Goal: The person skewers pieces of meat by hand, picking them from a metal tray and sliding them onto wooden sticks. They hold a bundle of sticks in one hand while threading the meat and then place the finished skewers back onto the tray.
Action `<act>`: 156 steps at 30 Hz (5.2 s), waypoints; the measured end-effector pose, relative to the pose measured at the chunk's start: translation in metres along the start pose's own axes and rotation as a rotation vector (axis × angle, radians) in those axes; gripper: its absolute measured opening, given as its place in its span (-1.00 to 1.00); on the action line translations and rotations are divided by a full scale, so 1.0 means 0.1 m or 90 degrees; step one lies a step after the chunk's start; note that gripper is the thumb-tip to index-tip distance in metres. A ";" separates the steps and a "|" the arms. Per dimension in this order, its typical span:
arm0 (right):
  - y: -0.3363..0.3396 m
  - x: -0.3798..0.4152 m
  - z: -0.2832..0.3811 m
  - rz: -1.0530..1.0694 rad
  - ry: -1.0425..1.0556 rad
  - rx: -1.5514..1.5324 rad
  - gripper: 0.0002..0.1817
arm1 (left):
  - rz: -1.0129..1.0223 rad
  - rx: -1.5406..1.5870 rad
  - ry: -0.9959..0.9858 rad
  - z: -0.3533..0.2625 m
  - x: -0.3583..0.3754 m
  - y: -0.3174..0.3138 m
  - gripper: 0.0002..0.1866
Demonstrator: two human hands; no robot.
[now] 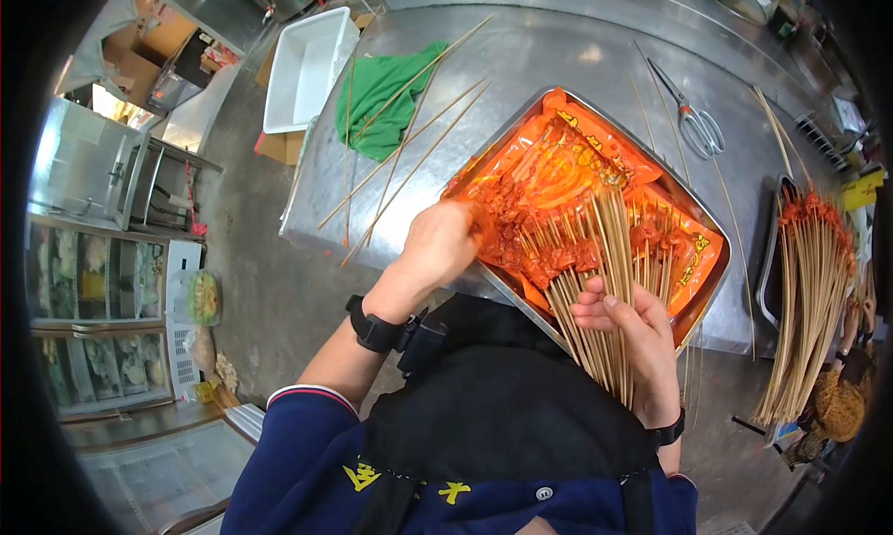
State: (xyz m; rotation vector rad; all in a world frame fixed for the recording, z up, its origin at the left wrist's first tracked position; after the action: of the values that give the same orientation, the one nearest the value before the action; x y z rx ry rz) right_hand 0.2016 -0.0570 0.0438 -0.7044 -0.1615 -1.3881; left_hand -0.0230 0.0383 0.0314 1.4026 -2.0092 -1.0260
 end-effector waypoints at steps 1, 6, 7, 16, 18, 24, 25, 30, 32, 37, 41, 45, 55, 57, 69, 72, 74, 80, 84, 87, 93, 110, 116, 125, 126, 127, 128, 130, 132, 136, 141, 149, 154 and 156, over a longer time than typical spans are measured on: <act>-0.01 -0.01 -0.01 0.000 -0.008 0.002 -0.73 | 0.085 -0.122 -0.017 -0.06 0.02 -0.04 -0.83; -0.01 0.00 -0.01 -0.007 -0.010 0.013 -0.73 | 0.216 -0.254 -0.058 -0.07 -0.04 -0.31 -0.87; -0.01 0.00 -0.02 -0.012 -0.013 0.018 -0.74 | 0.214 -0.253 -0.060 -0.07 -0.05 -0.32 -0.87; -0.11 -0.01 -0.04 -0.011 -0.015 0.111 -0.77 | 0.079 0.564 0.143 -0.12 -0.01 -0.01 -0.68; -0.14 0.00 -0.04 -0.008 -0.027 0.093 -0.76 | 0.084 0.749 0.199 -0.11 0.03 -0.06 -0.61; -0.15 0.00 -0.03 0.013 -0.034 0.096 -0.76 | 0.054 1.112 0.218 -0.06 0.08 -0.21 -0.45; -0.16 0.01 -0.03 0.011 -0.037 0.099 -0.76 | 0.052 1.087 0.200 -0.04 0.08 -0.23 -0.45; -0.13 0.01 -0.06 0.025 -0.041 0.114 -0.74 | 0.036 1.060 0.153 -0.09 0.09 -0.21 -0.46; -0.13 0.01 -0.06 0.021 -0.048 0.120 -0.74 | 0.023 1.019 0.175 -0.11 0.09 -0.20 -0.49; -0.15 0.03 -0.02 0.010 -0.058 0.114 -0.77 | -0.015 0.991 0.175 -0.21 0.08 -0.19 -0.61; -0.14 0.03 -0.03 0.010 -0.064 0.093 -0.76 | -0.020 0.998 0.187 -0.20 0.08 -0.24 -0.67; -0.13 0.03 -0.02 0.007 -0.072 0.089 -0.76 | -0.028 1.041 0.254 -0.28 0.11 -0.23 -0.70; -0.12 0.03 -0.05 -0.022 -0.029 0.123 -0.77 | 0.138 0.976 0.213 -0.46 0.23 -0.47 -0.82; -0.11 0.01 -0.06 -0.028 -0.016 0.132 -0.76 | 0.133 0.963 0.217 -0.47 0.22 -0.48 -0.82; -0.03 0.04 0.00 0.022 -0.013 0.032 -0.71 | -0.060 0.675 0.162 -0.20 0.03 -0.39 -0.90; 0.02 0.03 0.01 -0.010 -0.009 0.023 -0.72 | -0.144 0.362 0.006 0.20 -0.12 -0.34 -0.86; 0.00 0.02 0.00 -0.013 -0.015 0.030 -0.72 | -0.124 0.139 -0.075 0.15 -0.14 -0.32 -0.85; 0.00 0.02 -0.03 -0.001 -0.013 0.031 -0.74 | 0.073 -0.187 0.018 -0.05 -0.22 -0.41 -0.82; 0.01 0.03 -0.04 -0.007 0.023 0.083 -0.74 | 0.088 -0.150 0.037 0.06 -0.17 -0.33 -0.79; -0.05 0.03 -0.02 0.003 0.028 0.113 -0.74 | -0.041 0.589 0.137 0.19 -0.07 -0.22 -0.83; -0.16 0.03 -0.03 0.008 -0.034 0.040 -0.75 | -0.022 0.991 0.196 0.04 0.09 -0.19 -0.67; -0.18 0.04 -0.02 0.016 -0.076 0.089 -0.78 | -0.069 0.981 0.111 -0.16 0.10 -0.10 -0.73; -0.17 0.04 -0.04 0.029 -0.074 0.107 -0.79 | -0.069 0.946 0.122 -0.12 0.06 -0.10 -0.73; -0.15 0.03 -0.07 0.020 -0.088 0.092 -0.79 | -0.030 0.908 0.097 -0.12 0.11 -0.14 -0.69; -0.15 0.03 -0.07 0.020 -0.088 0.092 -0.79 | -0.030 0.890 0.105 -0.12 0.12 -0.14 -0.69; -0.15 0.03 -0.07 0.019 -0.090 0.093 -0.78 | -0.030 0.872 0.112 -0.11 0.13 -0.14 -0.70; -0.15 0.03 -0.07 0.019 -0.092 0.094 -0.78 | -0.031 0.871 0.112 -0.12 0.14 -0.15 -0.70; -0.15 0.04 -0.06 0.020 -0.090 0.090 -0.79 | -0.078 0.888 0.066 -0.18 0.13 -0.14 -0.70; -0.15 0.04 -0.06 0.019 -0.089 0.086 -0.79 | -0.116 0.874 0.048 -0.23 0.11 -0.16 -0.73; -0.13 0.05 -0.07 0.018 -0.085 0.081 -0.79 | -0.117 0.864 0.005 -0.22 0.09 -0.16 -0.79; -0.14 0.06 -0.05 0.004 -0.084 0.069 -0.79 | -0.159 0.794 -0.010 -0.31 0.10 -0.20 -0.81; -0.11 0.04 -0.07 0.023 -0.074 0.071 -0.79 | -0.146 0.885 0.003 -0.23 0.11 -0.23 -0.79; -0.11 0.05 -0.08 0.024 -0.081 0.081 -0.79 | -0.152 0.900 -0.035 -0.20 0.09 -0.23 -0.80; -0.10 0.05 -0.09 0.029 -0.081 0.086 -0.78 | -0.141 0.887 -0.034 -0.22 0.09 -0.22 -0.81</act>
State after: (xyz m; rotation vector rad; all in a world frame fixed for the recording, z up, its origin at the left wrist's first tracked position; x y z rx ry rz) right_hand 0.1902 -0.0659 0.0430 -0.6797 -0.3338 -1.2770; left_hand 0.0024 0.0186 0.0263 2.2075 -2.7247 0.5357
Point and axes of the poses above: each hand's wrist, its own x-axis away from the middle knuckle, its own y-axis out of the back of the hand, z = x × y, the point moved 3 cm from there along -x, towards the middle knuckle, and after that the axes turned 8 degrees about -y, right-handed, at the moved point
